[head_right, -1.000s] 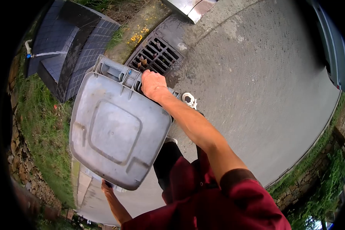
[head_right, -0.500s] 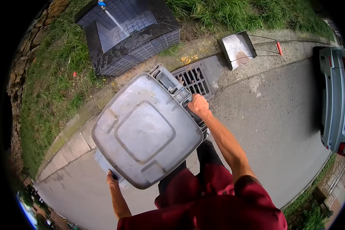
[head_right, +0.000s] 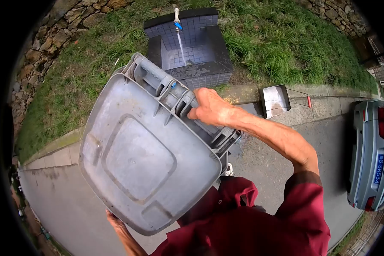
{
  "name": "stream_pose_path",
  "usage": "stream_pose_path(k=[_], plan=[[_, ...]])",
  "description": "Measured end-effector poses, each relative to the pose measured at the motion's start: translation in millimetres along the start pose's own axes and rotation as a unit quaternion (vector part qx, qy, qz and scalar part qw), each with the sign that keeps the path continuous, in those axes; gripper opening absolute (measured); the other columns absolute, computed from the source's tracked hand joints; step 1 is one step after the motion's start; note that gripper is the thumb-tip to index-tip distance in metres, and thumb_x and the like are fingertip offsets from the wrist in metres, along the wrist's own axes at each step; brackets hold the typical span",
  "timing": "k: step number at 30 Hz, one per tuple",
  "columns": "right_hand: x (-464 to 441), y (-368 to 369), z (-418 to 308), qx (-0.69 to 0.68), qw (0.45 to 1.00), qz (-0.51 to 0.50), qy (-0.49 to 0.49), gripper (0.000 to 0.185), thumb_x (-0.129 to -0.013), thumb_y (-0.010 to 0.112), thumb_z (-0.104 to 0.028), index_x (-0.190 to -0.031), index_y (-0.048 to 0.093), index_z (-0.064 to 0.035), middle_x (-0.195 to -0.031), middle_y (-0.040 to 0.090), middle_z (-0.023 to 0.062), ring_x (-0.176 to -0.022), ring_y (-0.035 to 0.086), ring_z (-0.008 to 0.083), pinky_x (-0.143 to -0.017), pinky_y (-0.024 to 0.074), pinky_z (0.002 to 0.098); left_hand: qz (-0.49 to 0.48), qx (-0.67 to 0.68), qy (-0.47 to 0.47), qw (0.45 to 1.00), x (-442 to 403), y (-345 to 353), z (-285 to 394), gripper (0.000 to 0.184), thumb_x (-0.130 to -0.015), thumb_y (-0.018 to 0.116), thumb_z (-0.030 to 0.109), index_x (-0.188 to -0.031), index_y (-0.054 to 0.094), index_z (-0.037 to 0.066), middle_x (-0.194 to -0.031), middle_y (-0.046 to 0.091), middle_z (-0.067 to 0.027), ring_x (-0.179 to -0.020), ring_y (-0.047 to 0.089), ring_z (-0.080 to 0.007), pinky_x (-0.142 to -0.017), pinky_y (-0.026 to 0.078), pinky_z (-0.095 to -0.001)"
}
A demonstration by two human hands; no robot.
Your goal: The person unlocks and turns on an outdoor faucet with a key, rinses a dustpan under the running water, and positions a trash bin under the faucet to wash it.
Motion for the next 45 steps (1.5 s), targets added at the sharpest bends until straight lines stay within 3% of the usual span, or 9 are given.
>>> stream_pose_path(k=[3, 4, 12, 22, 25, 28, 32, 38, 45], plan=[[-13.0, -31.2, -69.0, 0.017, 0.998, -0.001, -0.065, 0.026, -0.073, 0.066, -0.011, -0.087, 0.056, 0.0094, -0.062, 0.056, 0.0149, -0.050, 0.054, 0.0198, -0.046, 0.0428, 0.0361, 0.006, 0.044, 0.028, 0.999, 31.2, 17.9, 8.9, 0.053, -0.097, 0.038, 0.041, -0.130, 0.046, 0.000, -0.125, 0.055, -0.0137, -0.116, 0.051, -0.0315, -0.103, 0.038, -0.0456], [-20.3, -45.2, -87.8, 0.069, 0.995, 0.001, -0.073, 0.031, -0.072, 0.066, -0.013, -0.094, 0.057, 0.0080, -0.066, 0.058, 0.0111, -0.053, 0.054, 0.0161, -0.048, 0.0463, 0.0313, 0.009, 0.083, 0.050, 0.995, 30.6, 29.0, 8.8, 0.053, -0.097, 0.037, 0.041, -0.130, 0.046, 0.001, -0.125, 0.055, -0.0138, -0.117, 0.050, -0.0317, -0.102, 0.039, -0.0454], [-150.7, -191.0, -113.3, 0.168, 0.961, 0.135, -0.173, 0.030, -0.065, 0.060, -0.009, -0.090, 0.062, 0.0055, -0.054, 0.054, 0.0074, -0.044, 0.051, 0.0143, -0.041, 0.0436, 0.0301, 0.015, 0.226, 0.020, 0.974, 7.5, 224.2, -59.4, 0.044, -0.096, 0.044, 0.034, -0.126, 0.048, 0.002, -0.130, 0.051, -0.0125, -0.120, 0.047, -0.0295, -0.105, 0.034, -0.0505], [-265.2, -193.4, -133.7, 0.172, 0.963, 0.050, -0.202, 0.017, -0.062, 0.058, -0.004, -0.076, 0.058, 0.0058, -0.049, 0.051, 0.0056, -0.038, 0.047, 0.0114, -0.036, 0.0398, 0.0279, 0.093, 0.280, -0.010, 0.955, 12.5, 299.5, -99.5, 0.050, -0.095, 0.045, 0.035, -0.133, 0.042, 0.001, -0.136, 0.046, -0.0136, -0.124, 0.043, -0.0317, -0.109, 0.029, -0.0490], [-255.2, -141.5, -200.1, 0.249, 0.939, 0.027, -0.236, 0.012, -0.063, 0.058, -0.007, -0.069, 0.057, 0.0038, -0.051, 0.053, 0.0084, -0.041, 0.051, 0.0154, -0.038, 0.0422, 0.0306, 0.079, 0.297, -0.009, 0.951, 24.6, 232.6, -105.6, 0.053, -0.094, 0.047, 0.035, -0.134, 0.041, 0.001, -0.137, 0.045, -0.0141, -0.125, 0.042, -0.0325, -0.109, 0.028, -0.0483], [-292.7, -196.8, -164.0, 0.302, 0.916, 0.006, -0.265, 0.014, -0.063, 0.058, -0.008, -0.070, 0.058, 0.0042, -0.052, 0.054, 0.0088, -0.041, 0.051, 0.0157, -0.037, 0.0419, 0.0313, 0.073, 0.318, -0.029, 0.945, 78.0, 303.1, -145.0, 0.053, -0.093, 0.048, 0.033, -0.133, 0.042, -0.001, -0.137, 0.044, -0.0140, -0.126, 0.041, -0.0320, -0.110, 0.027, -0.0468], [-298.9, -178.0, -146.4, 0.214, 0.961, -0.002, -0.177, 0.015, -0.062, 0.059, -0.006, -0.072, 0.059, 0.0047, -0.053, 0.054, 0.0092, -0.042, 0.052, 0.0162, -0.037, 0.0425, 0.0312, 0.055, 0.296, -0.013, 0.954, 57.7, 285.8, -125.5, 0.054, -0.092, 0.051, 0.031, -0.132, 0.042, -0.004, -0.137, 0.044, -0.0142, -0.129, 0.038, -0.0303, -0.111, 0.024, -0.0440], [-311.4, -201.3, -99.6, 0.218, 0.966, 0.055, -0.127, 0.015, -0.061, 0.056, -0.001, -0.074, 0.057, 0.0056, -0.048, 0.051, 0.0079, -0.037, 0.048, 0.0154, -0.034, 0.0396, 0.0306, 0.064, 0.268, -0.020, 0.961, 47.4, 295.1, -136.7, 0.048, -0.092, 0.051, 0.028, -0.128, 0.047, -0.003, -0.134, 0.049, -0.0105, -0.123, 0.044, -0.0270, -0.110, 0.025, -0.0412], [-337.4, -274.2, -130.4, 0.330, 0.922, 0.109, -0.169, 0.020, -0.061, 0.055, -0.004, -0.078, 0.059, 0.0055, -0.053, 0.054, 0.0113, -0.038, 0.049, 0.0194, -0.034, 0.0393, 0.0342, 0.007, 0.306, -0.061, 0.950, 35.5, 407.2, -197.6, 0.042, -0.090, 0.053, 0.032, -0.119, 0.054, 0.001, -0.123, 0.057, -0.0100, -0.118, 0.047, -0.0291, -0.107, 0.029, -0.0468]])
Point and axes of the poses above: each hand's wrist, its own x-axis away from the middle knuckle, its own y-axis out of the palm, z = x × y, the point moved 5 cm from there along -x, towards the middle knuckle
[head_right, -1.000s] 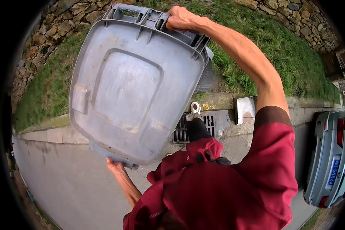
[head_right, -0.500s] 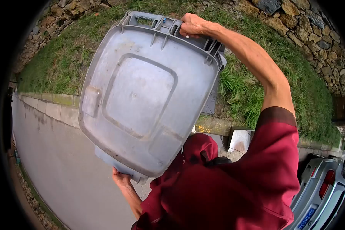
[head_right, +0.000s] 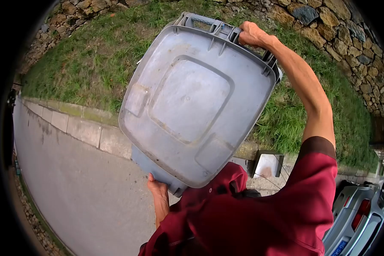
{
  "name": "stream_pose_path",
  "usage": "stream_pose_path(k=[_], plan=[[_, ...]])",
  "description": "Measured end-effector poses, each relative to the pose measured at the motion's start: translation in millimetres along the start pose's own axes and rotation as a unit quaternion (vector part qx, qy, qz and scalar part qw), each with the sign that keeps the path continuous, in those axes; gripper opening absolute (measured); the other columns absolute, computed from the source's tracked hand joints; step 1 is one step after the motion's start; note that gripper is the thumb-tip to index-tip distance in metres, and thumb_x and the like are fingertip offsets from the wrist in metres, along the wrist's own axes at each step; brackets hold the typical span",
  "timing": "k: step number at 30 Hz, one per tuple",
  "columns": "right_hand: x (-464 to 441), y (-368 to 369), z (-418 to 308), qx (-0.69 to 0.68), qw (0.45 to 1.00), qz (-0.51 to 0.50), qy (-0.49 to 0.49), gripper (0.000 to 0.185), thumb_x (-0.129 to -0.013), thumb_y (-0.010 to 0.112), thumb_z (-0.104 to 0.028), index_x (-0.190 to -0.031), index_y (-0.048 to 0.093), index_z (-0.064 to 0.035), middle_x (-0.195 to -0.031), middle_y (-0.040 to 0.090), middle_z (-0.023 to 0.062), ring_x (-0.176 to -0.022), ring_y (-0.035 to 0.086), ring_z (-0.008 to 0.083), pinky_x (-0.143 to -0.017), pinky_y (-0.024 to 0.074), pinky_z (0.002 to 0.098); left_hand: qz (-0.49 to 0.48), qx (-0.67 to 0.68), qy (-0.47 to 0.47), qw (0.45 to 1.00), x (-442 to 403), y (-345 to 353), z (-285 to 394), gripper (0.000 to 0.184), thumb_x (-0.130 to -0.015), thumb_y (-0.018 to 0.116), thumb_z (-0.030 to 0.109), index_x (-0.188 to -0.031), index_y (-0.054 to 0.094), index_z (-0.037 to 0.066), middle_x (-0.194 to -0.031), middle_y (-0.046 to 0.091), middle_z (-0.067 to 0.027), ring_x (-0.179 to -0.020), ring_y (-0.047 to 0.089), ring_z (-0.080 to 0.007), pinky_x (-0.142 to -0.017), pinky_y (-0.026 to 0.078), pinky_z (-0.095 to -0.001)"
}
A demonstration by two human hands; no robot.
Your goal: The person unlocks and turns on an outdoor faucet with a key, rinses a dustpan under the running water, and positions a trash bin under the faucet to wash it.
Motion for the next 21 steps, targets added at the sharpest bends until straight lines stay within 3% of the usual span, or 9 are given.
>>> stream_pose_path(k=[5, 9, 11, 12, 15, 16, 17, 19, 21], plan=[[-22.3, -26.3, 0.0, 0.108, 0.993, 0.016, -0.053, 0.022, -0.064, 0.053, -0.006, -0.081, 0.062, 0.0041, -0.056, 0.055, 0.0151, -0.047, 0.054, 0.0218, -0.046, 0.0446, 0.0386, -0.021, 0.040, -0.083, 0.996, 31.4, 17.1, -100.5, 0.050, -0.084, 0.061, 0.032, -0.124, 0.049, 0.003, -0.127, 0.052, -0.0101, -0.120, 0.044, -0.0312, -0.108, 0.026, -0.0489], [-45.1, -17.1, -12.3, 0.205, 0.964, 0.066, -0.157, 0.035, -0.066, 0.050, -0.007, -0.097, 0.064, 0.0026, -0.081, 0.063, 0.0273, -0.077, 0.062, 0.0400, -0.070, 0.0486, 0.0467, 0.005, 0.029, -0.123, 0.992, 47.0, 36.0, -149.6, 0.056, -0.089, 0.056, 0.034, -0.132, 0.041, 0.002, -0.134, 0.046, -0.0102, -0.125, 0.038, -0.0300, -0.110, 0.022, -0.0451], [-86.2, -2.8, 28.8, 0.219, 0.955, 0.131, -0.154, 0.031, -0.081, 0.059, -0.021, -0.101, 0.059, 0.0023, -0.055, 0.058, 0.0146, -0.050, 0.059, 0.0339, -0.045, 0.0466, 0.0405, -0.012, 0.018, -0.154, 0.988, 62.3, 52.3, -164.3, 0.055, -0.089, 0.057, 0.034, -0.133, 0.041, 0.004, -0.133, 0.046, -0.0099, -0.125, 0.039, -0.0291, -0.110, 0.022, -0.0451], [-79.7, 0.6, 23.7, 0.199, 0.975, 0.083, -0.063, 0.042, -0.074, 0.057, -0.020, -0.109, 0.057, 0.0017, -0.082, 0.065, 0.0257, -0.082, 0.063, 0.0452, -0.069, 0.0519, 0.0486, 0.011, 0.014, -0.157, 0.987, 64.9, 64.7, -173.7, 0.050, -0.090, 0.059, 0.028, -0.132, 0.042, 0.006, -0.131, 0.047, -0.0085, -0.124, 0.040, -0.0261, -0.108, 0.027, -0.0434], [-52.3, 22.5, 16.8, 0.130, 0.980, 0.152, 0.006, 0.035, -0.076, 0.055, -0.020, -0.106, 0.060, -0.0015, -0.094, 0.064, 0.0247, -0.089, 0.063, 0.0404, -0.075, 0.0507, 0.0485, 0.001, -0.040, -0.154, 0.987, 57.5, 55.2, -175.0, 0.044, -0.090, 0.060, 0.022, -0.128, 0.045, 0.007, -0.127, 0.049, -0.0065, -0.118, 0.044, -0.0231, -0.104, 0.033, -0.0406], [-60.4, 29.5, 22.1, 0.155, 0.974, 0.162, 0.023, 0.035, -0.076, 0.053, -0.019, -0.107, 0.060, -0.0050, -0.110, 0.060, 0.0246, -0.102, 0.059, 0.0382, -0.085, 0.0475, 0.0493, 0.037, -0.058, -0.103, 0.992, 69.5, 72.1, -160.4, 0.040, -0.088, 0.063, 0.015, -0.124, 0.047, 0.007, -0.122, 0.051, -0.0058, -0.112, 0.048, -0.0213, -0.100, 0.037, -0.0386], [-113.9, 53.2, 74.6, 0.185, 0.968, 0.168, 0.013, 0.046, -0.077, 0.056, -0.022, -0.120, 0.051, -0.0066, -0.110, 0.059, 0.0262, -0.105, 0.059, 0.0377, -0.087, 0.0471, 0.0490, 0.041, -0.057, -0.099, 0.993, 64.7, 70.7, -157.6, 0.040, -0.088, 0.063, 0.015, -0.124, 0.047, 0.007, -0.122, 0.051, -0.0058, -0.112, 0.048, -0.0213, -0.100, 0.037, -0.0386], [-103.4, 56.9, 67.6, 0.178, 0.940, 0.281, -0.072, 0.040, -0.071, 0.049, -0.012, -0.107, 0.064, -0.0037, -0.096, 0.065, 0.0238, -0.094, 0.062, 0.0376, -0.082, 0.0478, 0.0455, 0.043, -0.118, -0.085, 0.988, 60.3, 70.2, -155.8, 0.044, -0.087, 0.065, 0.014, -0.125, 0.045, 0.005, -0.121, 0.052, -0.0061, -0.109, 0.049, -0.0208, -0.099, 0.038, -0.0381], [-102.4, 50.2, 72.0, 0.179, 0.947, 0.265, -0.026, 0.043, -0.073, 0.048, -0.016, -0.114, 0.062, -0.0076, -0.106, 0.063, 0.0212, -0.103, 0.059, 0.0361, -0.088, 0.0438, 0.0461, 0.071, -0.109, -0.102, 0.986, 64.8, 68.2, -158.5, 0.049, -0.086, 0.067, 0.014, -0.127, 0.041, 0.003, -0.124, 0.050, -0.0064, -0.113, 0.047, -0.0196, -0.100, 0.037, -0.0376]])
Point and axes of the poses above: each hand's wrist, its own x-axis away from the middle knuckle, its own y-axis out of the palm, z = x × y, the point moved 5 cm from there along -x, towards the middle knuckle
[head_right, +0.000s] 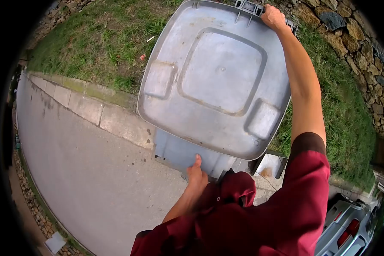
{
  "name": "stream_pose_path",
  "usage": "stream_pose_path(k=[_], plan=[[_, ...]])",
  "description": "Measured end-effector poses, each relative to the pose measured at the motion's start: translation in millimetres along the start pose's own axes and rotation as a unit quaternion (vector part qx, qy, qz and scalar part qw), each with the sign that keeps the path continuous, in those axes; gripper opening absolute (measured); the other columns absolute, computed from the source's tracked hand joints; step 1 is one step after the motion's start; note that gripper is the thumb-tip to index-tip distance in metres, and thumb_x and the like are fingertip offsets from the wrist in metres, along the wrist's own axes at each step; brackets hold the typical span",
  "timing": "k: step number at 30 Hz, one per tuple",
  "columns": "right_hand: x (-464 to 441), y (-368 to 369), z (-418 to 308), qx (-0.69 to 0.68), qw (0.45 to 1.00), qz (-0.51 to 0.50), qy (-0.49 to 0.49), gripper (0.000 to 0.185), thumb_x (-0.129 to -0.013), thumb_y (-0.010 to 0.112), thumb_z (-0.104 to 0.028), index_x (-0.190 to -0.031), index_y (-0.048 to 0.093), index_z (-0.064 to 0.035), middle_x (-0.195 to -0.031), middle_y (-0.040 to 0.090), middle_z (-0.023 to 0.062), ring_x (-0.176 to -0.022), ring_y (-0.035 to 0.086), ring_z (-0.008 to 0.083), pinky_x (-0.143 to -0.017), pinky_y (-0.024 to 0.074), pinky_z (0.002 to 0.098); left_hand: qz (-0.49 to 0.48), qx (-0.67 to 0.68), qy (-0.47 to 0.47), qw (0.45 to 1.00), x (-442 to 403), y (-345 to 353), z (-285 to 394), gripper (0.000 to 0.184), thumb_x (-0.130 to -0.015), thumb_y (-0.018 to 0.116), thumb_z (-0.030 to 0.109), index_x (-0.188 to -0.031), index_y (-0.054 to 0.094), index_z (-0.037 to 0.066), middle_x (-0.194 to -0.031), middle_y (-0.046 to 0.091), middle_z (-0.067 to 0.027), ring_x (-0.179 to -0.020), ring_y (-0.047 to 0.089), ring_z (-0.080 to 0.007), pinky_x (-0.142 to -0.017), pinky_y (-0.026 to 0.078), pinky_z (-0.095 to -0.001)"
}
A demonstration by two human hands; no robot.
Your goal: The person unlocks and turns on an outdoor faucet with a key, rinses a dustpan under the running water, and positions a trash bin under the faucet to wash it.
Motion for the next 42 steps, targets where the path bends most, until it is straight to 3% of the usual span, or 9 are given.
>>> stream_pose_path(k=[1, 6, 12, 13, 24, 30, 32, 37, 42], plan=[[2.0, -3.0, 6.3, 0.011, 0.998, -0.031, 0.049, 0.047, -0.075, 0.047, -0.020, -0.120, 0.060, -0.0115, -0.116, 0.061, 0.0187, -0.112, 0.056, 0.0345, -0.094, 0.0398, 0.0467, 0.008, -0.002, 0.005, 1.000, 0.8, -1.6, 0.1, 0.053, -0.084, 0.069, 0.016, -0.126, 0.041, 0.002, -0.125, 0.050, -0.0073, -0.112, 0.047, -0.0209, -0.100, 0.038, -0.0376], [-1.8, -44.9, 36.4, -0.042, 0.992, -0.049, 0.105, 0.046, -0.074, 0.052, -0.025, -0.117, 0.064, -0.0151, -0.112, 0.064, 0.0172, -0.109, 0.059, 0.0328, -0.094, 0.0412, 0.0427, 0.002, -0.034, 0.045, 0.998, 15.6, 5.5, -1.2, 0.062, -0.081, 0.074, 0.016, -0.129, 0.037, 0.003, -0.128, 0.048, -0.0086, -0.113, 0.047, -0.0216, -0.100, 0.038, -0.0372], [6.2, -108.1, 0.1, -0.129, 0.989, -0.041, 0.060, 0.043, -0.069, 0.056, -0.018, -0.107, 0.065, 0.0001, -0.095, 0.068, 0.0216, -0.090, 0.066, 0.0305, -0.083, 0.0486, 0.0349, 0.019, -0.032, 0.073, 0.997, 8.4, -5.6, -17.4, 0.066, -0.080, 0.073, 0.014, -0.129, 0.031, 0.002, -0.132, 0.044, -0.0114, -0.119, 0.043, -0.0243, -0.103, 0.035, -0.0391], [1.5, -106.5, -2.5, -0.141, 0.988, -0.045, 0.047, 0.038, -0.072, 0.053, -0.020, -0.105, 0.070, -0.0124, -0.101, 0.066, 0.0205, -0.098, 0.062, 0.0369, -0.088, 0.0474, 0.0405, 0.039, -0.027, 0.053, 0.997, 7.0, -5.3, -17.0, 0.066, -0.080, 0.073, 0.013, -0.130, 0.033, 0.001, -0.133, 0.044, -0.0116, -0.119, 0.043, -0.0244, -0.103, 0.035, -0.0389], [-6.0, -103.7, -23.2, -0.140, 0.980, -0.139, 0.037, 0.038, -0.069, 0.056, -0.009, -0.104, 0.068, -0.0018, -0.098, 0.067, 0.0234, -0.094, 0.065, 0.0326, -0.087, 0.0488, 0.0356, 0.034, -0.001, 0.002, 0.999, -12.4, -12.1, -32.4, 0.073, -0.075, 0.076, 0.010, -0.128, 0.027, 0.000, -0.130, 0.043, -0.0113, -0.118, 0.044, -0.0237, -0.105, 0.034, -0.0361], [-12.3, -86.7, -16.2, -0.107, 0.985, -0.132, -0.005, 0.043, -0.067, 0.058, -0.003, -0.110, 0.064, 0.0004, -0.099, 0.067, 0.0211, -0.095, 0.065, 0.0294, -0.086, 0.0483, 0.0345, 0.070, 0.024, 0.037, 0.997, 2.9, -6.8, -9.9, 0.078, -0.074, 0.079, 0.013, -0.127, 0.024, -0.002, -0.129, 0.040, -0.0151, -0.118, 0.041, -0.0247, -0.105, 0.033, -0.0366], [-15.1, -43.6, 12.5, -0.132, 0.987, -0.085, -0.018, 0.041, -0.068, 0.057, -0.003, -0.108, 0.065, 0.0005, -0.099, 0.067, 0.0203, -0.095, 0.065, 0.0296, -0.087, 0.0479, 0.0345, 0.019, -0.065, 0.085, 0.994, 6.3, -4.3, 0.7, 0.078, -0.073, 0.080, 0.017, -0.124, 0.025, -0.004, -0.127, 0.040, -0.0171, -0.116, 0.041, -0.0253, -0.103, 0.033, -0.0366], [-18.5, -22.9, 10.3, -0.038, 0.990, -0.103, 0.091, 0.041, -0.074, 0.052, -0.021, -0.109, 0.066, -0.0047, -0.104, 0.067, 0.0184, -0.099, 0.063, 0.0311, -0.088, 0.0467, 0.0350, 0.057, -0.097, 0.081, 0.990, -5.0, -15.5, -23.9, 0.080, -0.069, 0.084, 0.027, -0.117, 0.027, -0.004, -0.121, 0.040, -0.0178, -0.110, 0.040, -0.0242, -0.100, 0.033, -0.0364], [51.7, -59.9, -50.8, -0.035, 0.990, 0.024, 0.137, 0.046, -0.080, 0.058, -0.026, -0.123, 0.058, -0.0076, -0.120, 0.060, 0.0172, -0.112, 0.056, 0.0311, -0.095, 0.0426, 0.0348, 0.104, -0.239, -0.035, 0.965, -5.5, -24.3, -31.6, 0.090, -0.069, 0.081, 0.041, -0.120, 0.023, -0.006, -0.125, 0.037, -0.0218, -0.115, 0.038, -0.0255, -0.102, 0.032, -0.0363]])
Point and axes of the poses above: each hand's wrist, its own x-axis away from the middle knuckle, its own y-axis out of the palm, z = x × y, the point moved 5 cm from there along -x, towards the middle knuckle
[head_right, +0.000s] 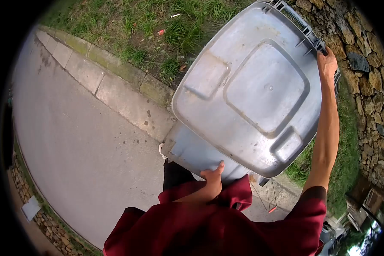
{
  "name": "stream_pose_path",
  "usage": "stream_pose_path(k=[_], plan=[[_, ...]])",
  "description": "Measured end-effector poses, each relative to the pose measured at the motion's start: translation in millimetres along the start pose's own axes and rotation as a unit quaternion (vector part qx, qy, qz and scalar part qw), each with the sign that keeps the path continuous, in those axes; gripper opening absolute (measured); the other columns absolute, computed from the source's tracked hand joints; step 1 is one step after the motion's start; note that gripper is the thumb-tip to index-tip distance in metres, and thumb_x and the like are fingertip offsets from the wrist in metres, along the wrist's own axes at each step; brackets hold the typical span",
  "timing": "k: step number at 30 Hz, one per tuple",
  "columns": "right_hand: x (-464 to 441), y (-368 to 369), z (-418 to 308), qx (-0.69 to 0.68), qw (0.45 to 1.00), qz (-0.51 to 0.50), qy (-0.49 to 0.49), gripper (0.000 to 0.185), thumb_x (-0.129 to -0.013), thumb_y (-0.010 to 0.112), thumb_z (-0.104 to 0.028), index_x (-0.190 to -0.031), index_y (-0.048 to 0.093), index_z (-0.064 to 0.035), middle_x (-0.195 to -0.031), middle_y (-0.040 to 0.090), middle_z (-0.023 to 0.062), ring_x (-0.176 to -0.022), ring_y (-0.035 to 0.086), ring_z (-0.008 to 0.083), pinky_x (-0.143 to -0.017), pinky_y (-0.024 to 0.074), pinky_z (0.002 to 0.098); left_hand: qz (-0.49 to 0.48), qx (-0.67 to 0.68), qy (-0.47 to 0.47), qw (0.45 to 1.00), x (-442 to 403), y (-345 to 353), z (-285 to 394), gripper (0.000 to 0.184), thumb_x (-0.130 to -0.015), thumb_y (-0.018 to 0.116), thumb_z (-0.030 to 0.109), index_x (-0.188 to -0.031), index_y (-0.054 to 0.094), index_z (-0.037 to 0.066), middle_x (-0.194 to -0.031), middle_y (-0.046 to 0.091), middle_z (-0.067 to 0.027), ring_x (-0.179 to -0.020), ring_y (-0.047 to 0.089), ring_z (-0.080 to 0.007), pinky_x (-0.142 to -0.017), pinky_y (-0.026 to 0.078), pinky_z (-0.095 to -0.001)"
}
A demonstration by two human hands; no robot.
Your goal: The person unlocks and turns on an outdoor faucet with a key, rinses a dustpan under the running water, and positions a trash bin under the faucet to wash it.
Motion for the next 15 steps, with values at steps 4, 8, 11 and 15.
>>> stream_pose_path(k=[4, 8, 11, 15], plan=[[267.3, -43.7, -96.1, -0.089, 0.986, 0.066, -0.122, 0.040, -0.086, 0.058, -0.011, -0.125, 0.053, -0.0079, -0.130, 0.051, 0.0151, -0.122, 0.042, 0.0324, -0.103, 0.0334, 0.0428, -0.082, -0.121, -0.124, 0.982, 13.0, 0.2, 25.8, 0.093, -0.072, 0.078, 0.043, -0.119, 0.018, -0.009, -0.131, 0.029, -0.0307, -0.123, 0.035, -0.0286, -0.103, 0.032, -0.0376], [439.2, -27.0, -78.3, -0.064, 0.994, 0.078, 0.035, 0.042, -0.089, 0.058, -0.013, -0.129, 0.047, -0.0014, -0.133, 0.046, 0.0165, -0.125, 0.037, 0.0309, -0.103, 0.0309, 0.0423, -0.122, -0.040, -0.050, 0.990, -2.6, 26.8, -3.0, 0.091, -0.073, 0.077, 0.043, -0.117, 0.016, -0.009, -0.130, 0.030, -0.0320, -0.124, 0.034, -0.0303, -0.105, 0.030, -0.0381], [439.9, -34.7, -83.6, -0.013, 0.987, 0.138, 0.081, 0.043, -0.093, 0.053, -0.016, -0.132, 0.040, 0.0000, -0.134, 0.043, 0.0182, -0.123, 0.035, 0.0324, -0.102, 0.0290, 0.0430, -0.096, -0.043, -0.089, 0.990, 20.3, 26.3, 24.8, 0.087, -0.074, 0.078, 0.039, -0.113, 0.015, -0.007, -0.126, 0.033, -0.0304, -0.120, 0.038, -0.0316, -0.105, 0.029, -0.0387], [472.6, -50.3, -71.6, 0.035, 0.952, 0.239, 0.188, 0.037, -0.096, 0.046, -0.014, -0.127, 0.042, 0.0052, -0.127, 0.045, 0.0240, -0.116, 0.041, 0.0337, -0.099, 0.0331, 0.0434, -0.122, -0.076, -0.115, 0.983, 31.4, 27.0, 45.3, 0.083, -0.074, 0.078, 0.039, -0.110, 0.017, -0.004, -0.120, 0.035, -0.0318, -0.117, 0.040, -0.0302, -0.104, 0.031, -0.0366]])
Point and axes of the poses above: each hand's wrist, its own x-axis away from the middle knuckle, its own y-axis out of the palm, z = x × y, the point moved 5 cm from there along -x, towards the middle knuckle
